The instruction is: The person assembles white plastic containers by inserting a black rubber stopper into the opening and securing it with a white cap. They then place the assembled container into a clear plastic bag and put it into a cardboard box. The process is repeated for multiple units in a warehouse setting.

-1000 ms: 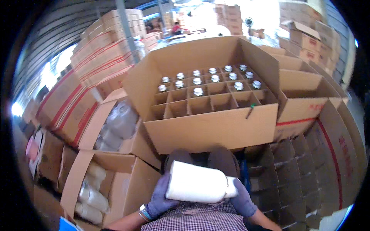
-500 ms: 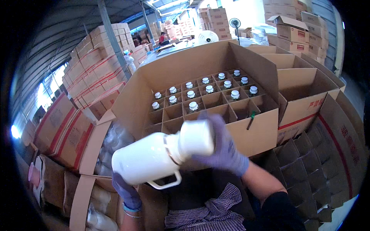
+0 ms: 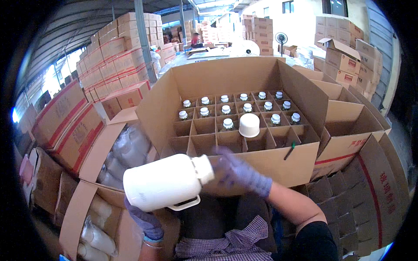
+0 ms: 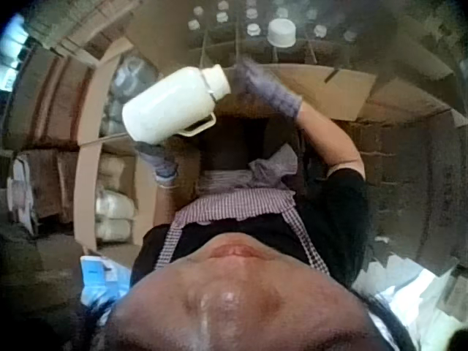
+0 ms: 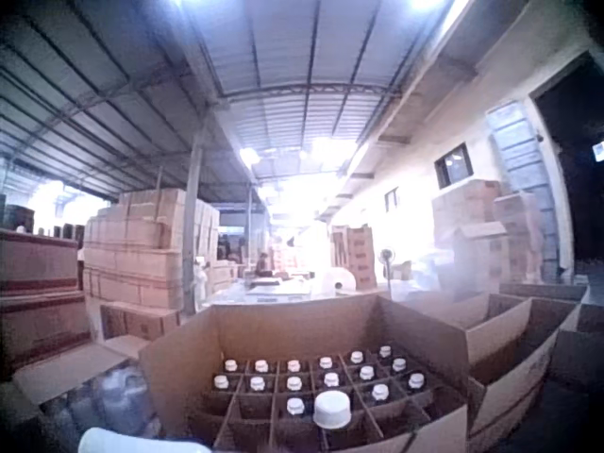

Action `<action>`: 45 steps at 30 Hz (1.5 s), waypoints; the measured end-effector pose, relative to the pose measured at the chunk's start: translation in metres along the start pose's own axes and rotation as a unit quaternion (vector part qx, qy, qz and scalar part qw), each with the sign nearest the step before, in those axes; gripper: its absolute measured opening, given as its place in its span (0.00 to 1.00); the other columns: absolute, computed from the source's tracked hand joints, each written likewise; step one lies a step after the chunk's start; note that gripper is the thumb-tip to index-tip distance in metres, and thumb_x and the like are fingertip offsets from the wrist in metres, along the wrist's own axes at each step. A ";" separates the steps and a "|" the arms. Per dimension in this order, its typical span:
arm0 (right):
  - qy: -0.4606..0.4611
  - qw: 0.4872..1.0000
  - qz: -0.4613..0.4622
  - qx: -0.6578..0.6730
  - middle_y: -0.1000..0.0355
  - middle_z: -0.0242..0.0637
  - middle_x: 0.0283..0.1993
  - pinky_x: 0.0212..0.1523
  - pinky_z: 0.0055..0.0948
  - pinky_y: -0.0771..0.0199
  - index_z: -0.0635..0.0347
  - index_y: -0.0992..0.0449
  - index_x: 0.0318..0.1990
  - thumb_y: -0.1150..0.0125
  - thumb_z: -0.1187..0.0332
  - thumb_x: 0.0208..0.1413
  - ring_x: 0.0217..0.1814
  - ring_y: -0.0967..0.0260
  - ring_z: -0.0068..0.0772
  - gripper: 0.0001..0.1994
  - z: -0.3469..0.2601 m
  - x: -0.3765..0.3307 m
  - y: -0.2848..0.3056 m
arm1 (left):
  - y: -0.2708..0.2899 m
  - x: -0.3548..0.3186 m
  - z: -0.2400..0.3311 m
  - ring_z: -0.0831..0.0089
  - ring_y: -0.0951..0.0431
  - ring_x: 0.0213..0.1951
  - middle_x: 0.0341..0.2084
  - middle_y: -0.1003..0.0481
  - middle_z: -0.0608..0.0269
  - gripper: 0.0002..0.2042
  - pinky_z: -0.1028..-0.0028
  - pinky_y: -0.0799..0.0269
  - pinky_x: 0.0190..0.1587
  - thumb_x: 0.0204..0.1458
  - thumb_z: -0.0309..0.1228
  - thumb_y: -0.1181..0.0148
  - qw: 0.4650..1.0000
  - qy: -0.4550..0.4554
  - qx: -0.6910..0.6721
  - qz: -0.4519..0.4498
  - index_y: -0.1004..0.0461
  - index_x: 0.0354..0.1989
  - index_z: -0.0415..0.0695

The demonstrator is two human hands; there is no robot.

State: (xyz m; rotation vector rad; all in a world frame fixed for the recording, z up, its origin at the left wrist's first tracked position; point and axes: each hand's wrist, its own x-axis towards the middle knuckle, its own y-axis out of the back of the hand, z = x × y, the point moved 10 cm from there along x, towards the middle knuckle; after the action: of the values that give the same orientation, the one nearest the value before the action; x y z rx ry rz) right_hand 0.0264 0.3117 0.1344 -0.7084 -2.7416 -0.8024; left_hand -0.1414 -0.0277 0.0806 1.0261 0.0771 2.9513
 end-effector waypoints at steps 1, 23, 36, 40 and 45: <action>-0.107 0.987 -0.068 0.099 0.28 0.49 0.53 0.55 0.45 0.26 0.62 0.41 0.67 0.49 0.42 0.63 0.57 0.28 0.43 0.36 0.004 -0.021 -0.025 | -0.002 -0.003 0.003 0.61 0.30 0.59 0.61 0.32 0.49 0.34 0.61 0.35 0.62 0.68 0.56 0.66 1.000 -0.012 -0.009 -0.005 0.39 0.66 0.36; -0.065 0.912 0.203 0.350 0.44 0.51 0.68 0.69 0.45 0.40 0.64 0.51 0.71 0.25 0.57 0.48 0.70 0.42 0.48 0.48 0.043 -0.227 -0.039 | -0.084 -0.082 0.049 0.54 0.32 0.62 0.63 0.37 0.42 0.35 0.59 0.40 0.67 0.69 0.55 0.72 0.961 -0.145 0.048 -0.230 0.49 0.69 0.33; -0.124 0.844 0.502 0.147 0.37 0.40 0.61 0.64 0.41 0.34 0.60 0.41 0.64 0.21 0.67 0.34 0.64 0.38 0.38 0.46 0.072 -0.322 0.102 | -0.312 0.025 0.081 0.54 0.26 0.46 0.37 0.26 0.55 0.23 0.52 0.38 0.56 0.49 0.55 0.35 0.781 -0.393 0.297 -0.385 0.26 0.34 0.44; -0.150 0.818 0.536 0.148 0.38 0.42 0.62 0.66 0.43 0.36 0.60 0.42 0.65 0.19 0.64 0.34 0.65 0.38 0.40 0.48 0.093 -0.351 0.112 | -0.358 0.048 0.123 0.52 0.25 0.41 0.37 0.26 0.49 0.25 0.57 0.31 0.47 0.48 0.55 0.34 0.815 -0.369 0.290 -0.340 0.24 0.38 0.43; -0.170 0.826 0.515 0.154 0.38 0.44 0.61 0.66 0.44 0.37 0.61 0.42 0.66 0.19 0.60 0.36 0.64 0.38 0.41 0.48 0.103 -0.342 0.110 | -0.490 0.046 0.075 0.48 0.23 0.49 0.45 0.23 0.44 0.31 0.54 0.28 0.51 0.47 0.56 0.35 0.746 -0.320 0.329 -0.482 0.27 0.50 0.41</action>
State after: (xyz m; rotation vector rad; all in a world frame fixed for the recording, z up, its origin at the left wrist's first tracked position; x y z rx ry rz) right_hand 0.3715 0.3168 -0.0086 -2.0879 -2.0700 0.0314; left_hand -0.1318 0.4661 0.1428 1.3870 1.2492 1.5135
